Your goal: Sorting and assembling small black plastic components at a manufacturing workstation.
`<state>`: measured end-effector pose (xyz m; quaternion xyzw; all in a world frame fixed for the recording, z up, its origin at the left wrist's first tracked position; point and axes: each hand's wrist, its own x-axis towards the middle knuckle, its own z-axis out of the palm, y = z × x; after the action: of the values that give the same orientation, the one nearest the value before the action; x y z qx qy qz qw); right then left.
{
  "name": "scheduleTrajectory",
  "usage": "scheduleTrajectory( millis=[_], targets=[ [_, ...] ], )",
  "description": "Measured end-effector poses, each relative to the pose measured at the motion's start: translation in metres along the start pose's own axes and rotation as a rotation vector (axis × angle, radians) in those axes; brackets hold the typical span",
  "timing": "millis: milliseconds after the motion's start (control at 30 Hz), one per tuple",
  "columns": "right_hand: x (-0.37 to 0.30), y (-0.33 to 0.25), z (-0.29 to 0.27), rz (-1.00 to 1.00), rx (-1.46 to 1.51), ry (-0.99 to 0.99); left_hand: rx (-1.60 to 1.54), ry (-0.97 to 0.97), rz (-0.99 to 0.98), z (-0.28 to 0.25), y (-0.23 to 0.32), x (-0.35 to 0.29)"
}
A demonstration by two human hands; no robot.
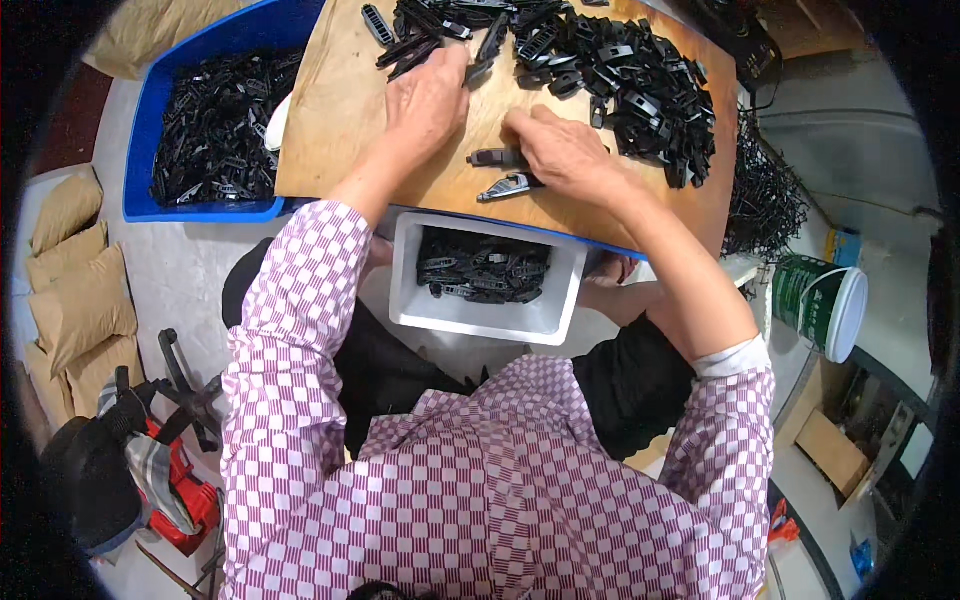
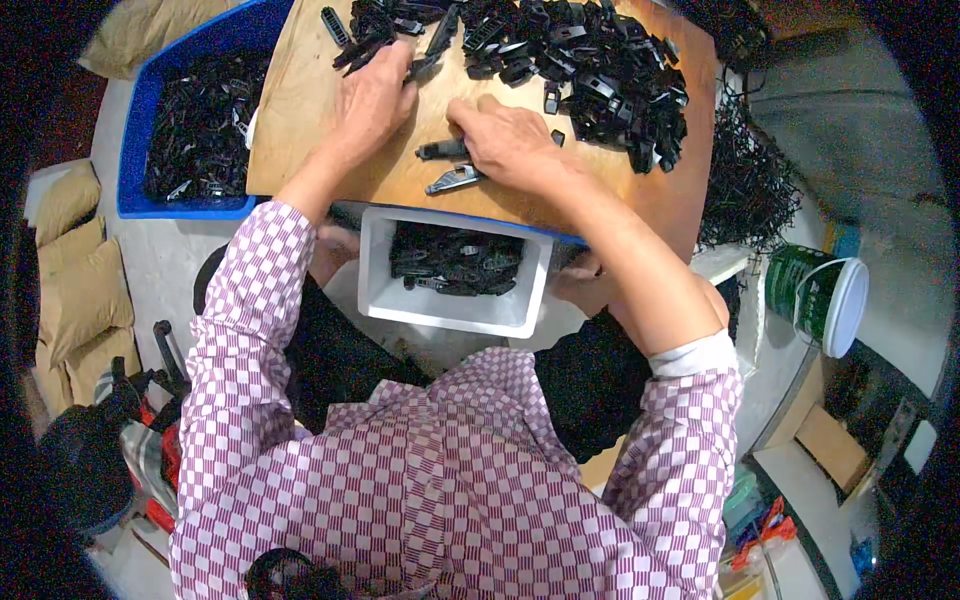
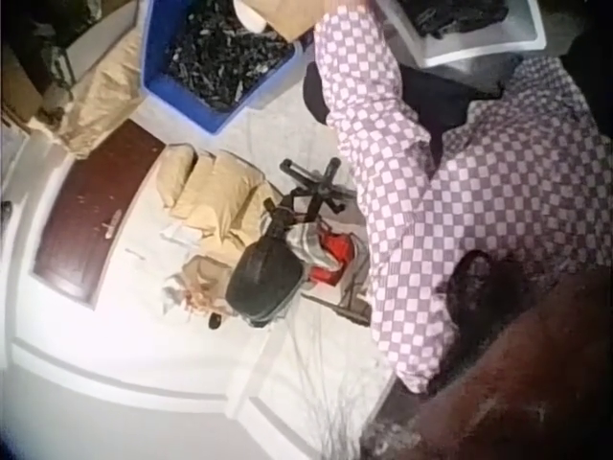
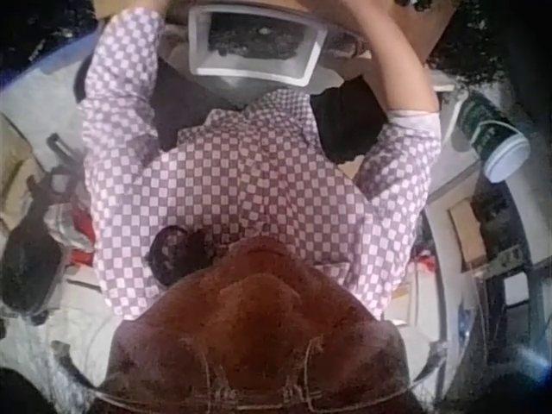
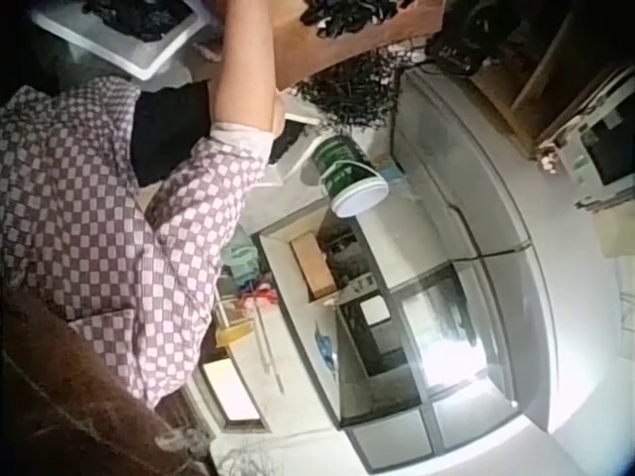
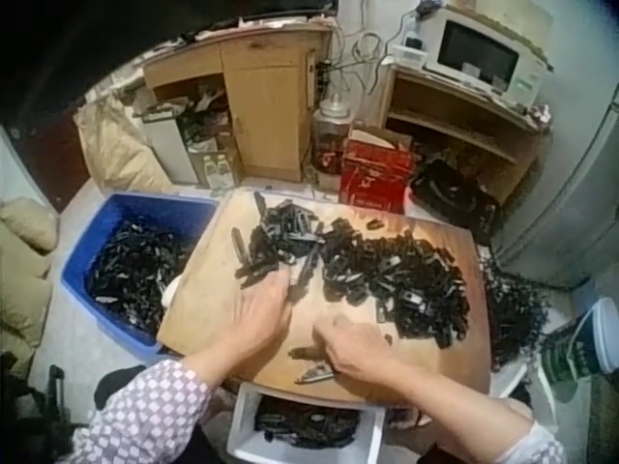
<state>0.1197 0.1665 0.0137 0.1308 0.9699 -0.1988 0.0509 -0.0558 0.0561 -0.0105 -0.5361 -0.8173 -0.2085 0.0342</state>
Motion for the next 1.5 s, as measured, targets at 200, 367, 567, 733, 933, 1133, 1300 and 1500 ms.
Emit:
scheduleTrajectory(
  millis=[200,367,567,733,933,1133,1300,1500],
  targets=[
    [-0.014,0.032,0.011,0.030,0.518,0.098,-0.042,-0.134,0.104,-0.012,0.029,-0.034],
    [-0.011,0.039,0.017,0.157,0.425,0.234,-0.077,-0.174,0.092,-0.017,0.033,-0.028],
    [-0.018,0.036,0.011,0.097,0.220,0.211,-0.028,-0.107,0.262,-0.009,0.024,-0.015],
    [-0.023,0.032,-0.001,-0.021,-0.117,0.300,-0.064,-0.211,0.238,-0.013,0.027,-0.014],
    [-0.012,0.022,-0.004,-0.179,-0.055,0.445,-0.168,-0.192,0.220,-0.014,0.015,-0.013],
    [-0.013,0.015,-0.006,-0.059,-0.105,0.176,-0.201,-0.236,0.280,-0.012,0.009,-0.012],
    [-0.011,0.008,0.006,-0.008,-0.071,0.241,-0.230,-0.239,0.339,-0.012,0.005,-0.007],
    [-0.018,0.008,0.004,0.010,-0.102,0.299,-0.223,-0.227,0.329,-0.013,0.008,-0.007]
  ],
)
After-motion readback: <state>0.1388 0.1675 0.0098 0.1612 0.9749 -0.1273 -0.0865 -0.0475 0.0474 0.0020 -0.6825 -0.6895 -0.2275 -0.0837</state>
